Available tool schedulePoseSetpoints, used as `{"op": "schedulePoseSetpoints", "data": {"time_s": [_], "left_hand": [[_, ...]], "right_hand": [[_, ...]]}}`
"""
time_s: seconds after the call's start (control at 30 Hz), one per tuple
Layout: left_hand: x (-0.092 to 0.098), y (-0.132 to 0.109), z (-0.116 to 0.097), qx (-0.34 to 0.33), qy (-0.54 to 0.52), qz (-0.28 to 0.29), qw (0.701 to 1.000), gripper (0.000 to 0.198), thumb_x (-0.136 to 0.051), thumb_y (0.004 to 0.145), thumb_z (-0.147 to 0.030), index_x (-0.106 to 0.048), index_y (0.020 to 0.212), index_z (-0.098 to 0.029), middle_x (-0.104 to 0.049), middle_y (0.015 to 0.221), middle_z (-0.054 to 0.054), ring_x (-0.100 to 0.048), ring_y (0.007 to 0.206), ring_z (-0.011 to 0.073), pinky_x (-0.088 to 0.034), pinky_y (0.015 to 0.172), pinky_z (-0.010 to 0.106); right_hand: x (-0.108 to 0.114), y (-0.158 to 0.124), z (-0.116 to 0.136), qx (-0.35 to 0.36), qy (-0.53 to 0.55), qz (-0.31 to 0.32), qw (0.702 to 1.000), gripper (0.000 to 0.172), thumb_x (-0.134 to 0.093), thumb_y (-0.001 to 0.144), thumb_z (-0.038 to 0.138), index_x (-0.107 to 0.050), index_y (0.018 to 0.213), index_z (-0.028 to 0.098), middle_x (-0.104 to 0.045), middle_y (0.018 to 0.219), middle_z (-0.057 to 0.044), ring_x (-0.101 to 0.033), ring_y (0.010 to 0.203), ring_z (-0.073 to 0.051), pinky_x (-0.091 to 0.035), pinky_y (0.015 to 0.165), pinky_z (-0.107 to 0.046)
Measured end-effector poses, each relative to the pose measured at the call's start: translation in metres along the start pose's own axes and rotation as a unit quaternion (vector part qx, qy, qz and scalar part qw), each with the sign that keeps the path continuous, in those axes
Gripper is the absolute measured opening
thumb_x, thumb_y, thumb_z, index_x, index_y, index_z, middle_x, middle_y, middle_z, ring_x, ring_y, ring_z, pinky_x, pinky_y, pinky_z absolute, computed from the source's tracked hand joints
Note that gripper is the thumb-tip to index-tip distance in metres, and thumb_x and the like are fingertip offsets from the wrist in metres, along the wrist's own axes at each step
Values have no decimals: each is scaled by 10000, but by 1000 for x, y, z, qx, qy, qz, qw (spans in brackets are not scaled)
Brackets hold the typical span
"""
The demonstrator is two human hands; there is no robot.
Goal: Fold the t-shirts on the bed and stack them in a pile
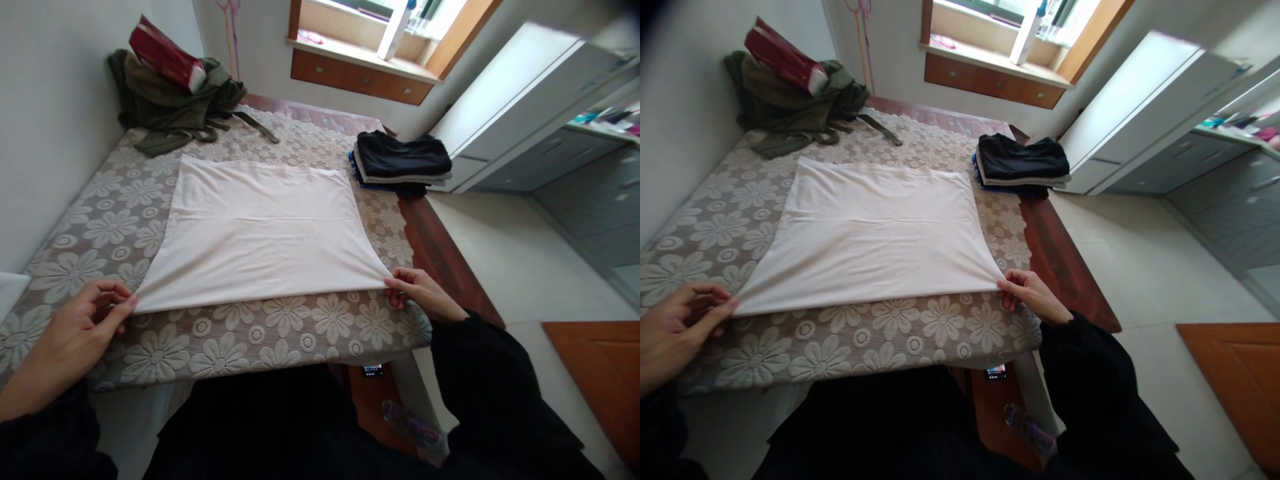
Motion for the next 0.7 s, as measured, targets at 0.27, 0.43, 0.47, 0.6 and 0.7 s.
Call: {"op": "schedulePoseSetpoints", "data": {"time_s": [0.27, 0.43, 0.47, 0.6, 0.7], "left_hand": [[-4, -7, -14, -8, 71, 70, 995, 745, -615, 602, -820, -750, 1094, -278, -703, 672, 2, -616, 581, 243, -442, 501, 297], [2, -1, -9, -27, 96, 39, 994, 595, -632, 575, -791, -826, 844, -297, -784, 769, 25, -709, 749, 292, -521, 661, 329], [5, 1, -4, -33, 99, 25, 994, 561, -647, 577, -783, -835, 821, -313, -810, 837, 22, -738, 838, 315, -549, 732, 341], [13, 5, 13, -47, 110, 20, 993, 527, -697, 585, -804, -861, 857, -384, -838, 953, -11, -764, 987, 354, -579, 884, 381], [10, -1, 11, -43, 131, 31, 990, 621, -708, 561, -857, -859, 953, -400, -806, 825, -11, -753, 816, 342, -569, 756, 392]], "right_hand": [[-5, 2, 5, 39, -10, -8, 999, 653, -879, 713, 812, -613, 785, 220, -672, 653, -19, -632, 556, -163, -521, 510, -274], [-1, 2, -1, 28, -6, -20, 999, 683, -892, 666, 836, -590, 752, 229, -670, 635, -19, -632, 550, -172, -523, 519, -293], [1, 1, -3, 23, 1, -23, 999, 681, -907, 656, 823, -586, 751, 229, -671, 634, -19, -634, 552, -175, -525, 522, -295], [2, -2, -5, 17, 30, -24, 999, 649, -978, 639, 717, -570, 764, 228, -684, 634, -9, -640, 551, -162, -508, 528, -271], [-2, -6, 0, 37, 45, -21, 998, 617, -1009, 670, 618, -543, 814, 240, -693, 640, 16, -640, 551, -145, -484, 531, -244]]}}
Point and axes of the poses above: each hand's wrist, its own y-axis towards the middle knuckle, its own x-axis out of the back of the hand, z = x × y, the point moved 4 cm from there along y, towards the middle knuckle
